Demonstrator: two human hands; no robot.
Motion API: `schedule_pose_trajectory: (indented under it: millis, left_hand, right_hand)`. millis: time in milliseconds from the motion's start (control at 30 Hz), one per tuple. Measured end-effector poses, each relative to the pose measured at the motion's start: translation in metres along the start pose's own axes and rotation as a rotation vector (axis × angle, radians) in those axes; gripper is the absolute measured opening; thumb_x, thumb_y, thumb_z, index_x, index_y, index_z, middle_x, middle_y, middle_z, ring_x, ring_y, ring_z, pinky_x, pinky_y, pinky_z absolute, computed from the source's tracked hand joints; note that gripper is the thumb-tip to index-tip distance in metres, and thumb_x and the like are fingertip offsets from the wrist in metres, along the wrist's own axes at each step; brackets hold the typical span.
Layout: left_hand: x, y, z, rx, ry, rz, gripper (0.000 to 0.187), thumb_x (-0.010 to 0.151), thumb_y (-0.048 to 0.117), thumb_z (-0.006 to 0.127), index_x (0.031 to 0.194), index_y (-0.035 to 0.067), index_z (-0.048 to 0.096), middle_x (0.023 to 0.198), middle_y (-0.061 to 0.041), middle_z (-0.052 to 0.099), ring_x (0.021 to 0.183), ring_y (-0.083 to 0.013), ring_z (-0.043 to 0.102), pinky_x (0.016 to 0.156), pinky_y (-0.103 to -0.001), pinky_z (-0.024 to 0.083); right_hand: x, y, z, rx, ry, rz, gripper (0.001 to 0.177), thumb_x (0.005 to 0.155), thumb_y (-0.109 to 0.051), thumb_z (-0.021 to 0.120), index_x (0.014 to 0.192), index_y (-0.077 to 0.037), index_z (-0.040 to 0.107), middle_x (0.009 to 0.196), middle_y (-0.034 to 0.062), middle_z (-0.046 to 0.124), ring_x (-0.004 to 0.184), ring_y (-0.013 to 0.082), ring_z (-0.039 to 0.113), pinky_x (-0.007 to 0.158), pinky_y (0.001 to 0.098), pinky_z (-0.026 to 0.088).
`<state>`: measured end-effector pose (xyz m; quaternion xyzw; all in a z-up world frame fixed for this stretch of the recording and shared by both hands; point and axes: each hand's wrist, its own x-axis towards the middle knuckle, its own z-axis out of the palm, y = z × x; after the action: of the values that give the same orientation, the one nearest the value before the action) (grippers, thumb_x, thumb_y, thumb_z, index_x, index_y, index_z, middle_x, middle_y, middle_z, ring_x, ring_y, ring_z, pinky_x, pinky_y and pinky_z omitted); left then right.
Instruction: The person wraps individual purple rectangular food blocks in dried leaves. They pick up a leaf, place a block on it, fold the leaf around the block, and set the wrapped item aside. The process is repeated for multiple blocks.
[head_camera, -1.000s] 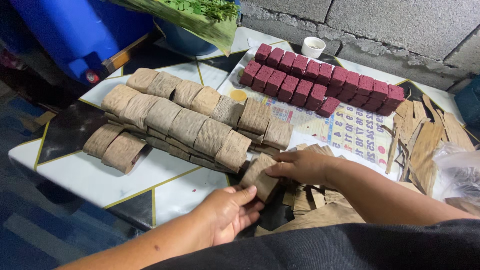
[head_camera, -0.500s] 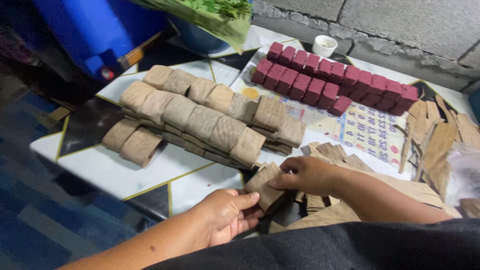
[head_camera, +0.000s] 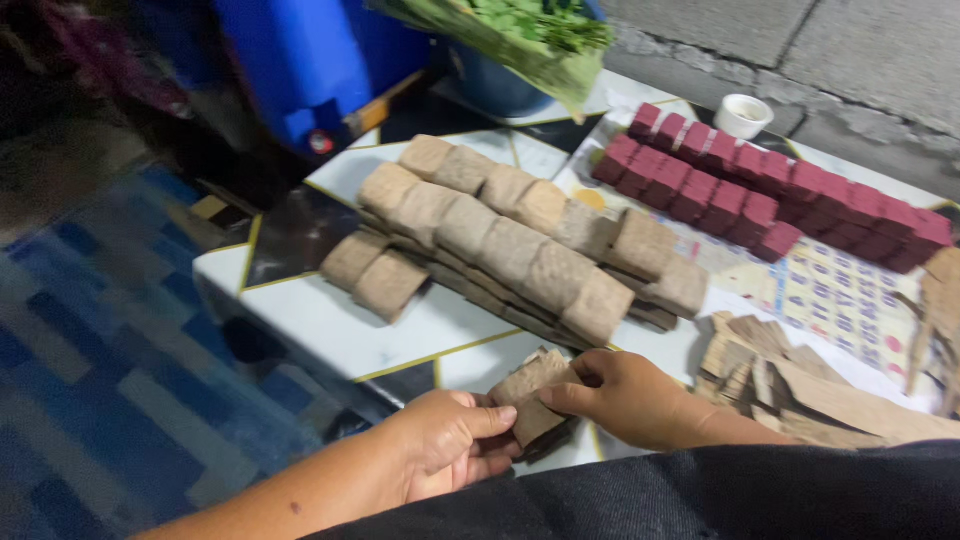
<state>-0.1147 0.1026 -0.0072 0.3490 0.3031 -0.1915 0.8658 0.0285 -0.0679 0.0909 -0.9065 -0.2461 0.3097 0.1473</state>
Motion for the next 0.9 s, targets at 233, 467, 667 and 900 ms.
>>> schedule_pose_trajectory:
  millis: [233,467,667,900]
  left_hand:
    - [-0.026,0.029,-0.057,0.01,0.079,0.138,0.022,0.097,0.021,0.066,0.112,0.005,0.068,0.098,-0.004,0.072,0.086,-0.0154,0.068,0.077,-0.03,0.06]
    - [-0.032,0.071,-0.088,0.008,0.179,0.197,0.021,0.098,0.021,0.063,0.11,0.005,0.068,0.096,-0.004,0.073,0.086,-0.0158,0.068,0.074,-0.03,0.058]
    - [-0.03,0.091,-0.089,-0.042,0.226,0.174,0.02,0.099,0.022,0.062,0.107,0.005,0.069,0.095,-0.005,0.072,0.082,-0.0152,0.068,0.069,-0.027,0.059]
    - [-0.03,0.098,-0.082,-0.102,0.297,0.159,0.018,0.097,0.019,0.066,0.102,0.002,0.068,0.093,-0.007,0.072,0.08,-0.0166,0.069,0.067,-0.028,0.061]
  right_hand:
    - [0.04,-0.06,0.038,0.144,0.05,-0.191,0.064,0.076,-0.051,0.073,0.121,-0.005,0.072,0.11,0.015,0.08,0.103,0.0262,0.077,0.092,0.0351,0.057]
    - [0.083,-0.107,0.041,0.089,0.102,-0.237,0.065,0.079,-0.048,0.073,0.127,-0.005,0.069,0.113,0.0179,0.076,0.106,0.0278,0.074,0.093,0.036,0.055]
    - [0.098,-0.127,0.038,0.202,0.094,-0.223,0.062,0.079,-0.041,0.074,0.13,-0.005,0.068,0.112,0.0168,0.078,0.105,0.0251,0.075,0.093,0.0335,0.056]
    - [0.094,-0.139,0.037,0.321,0.086,-0.141,0.06,0.078,-0.039,0.073,0.13,-0.008,0.069,0.113,0.0144,0.079,0.105,0.0254,0.076,0.092,0.0344,0.056]
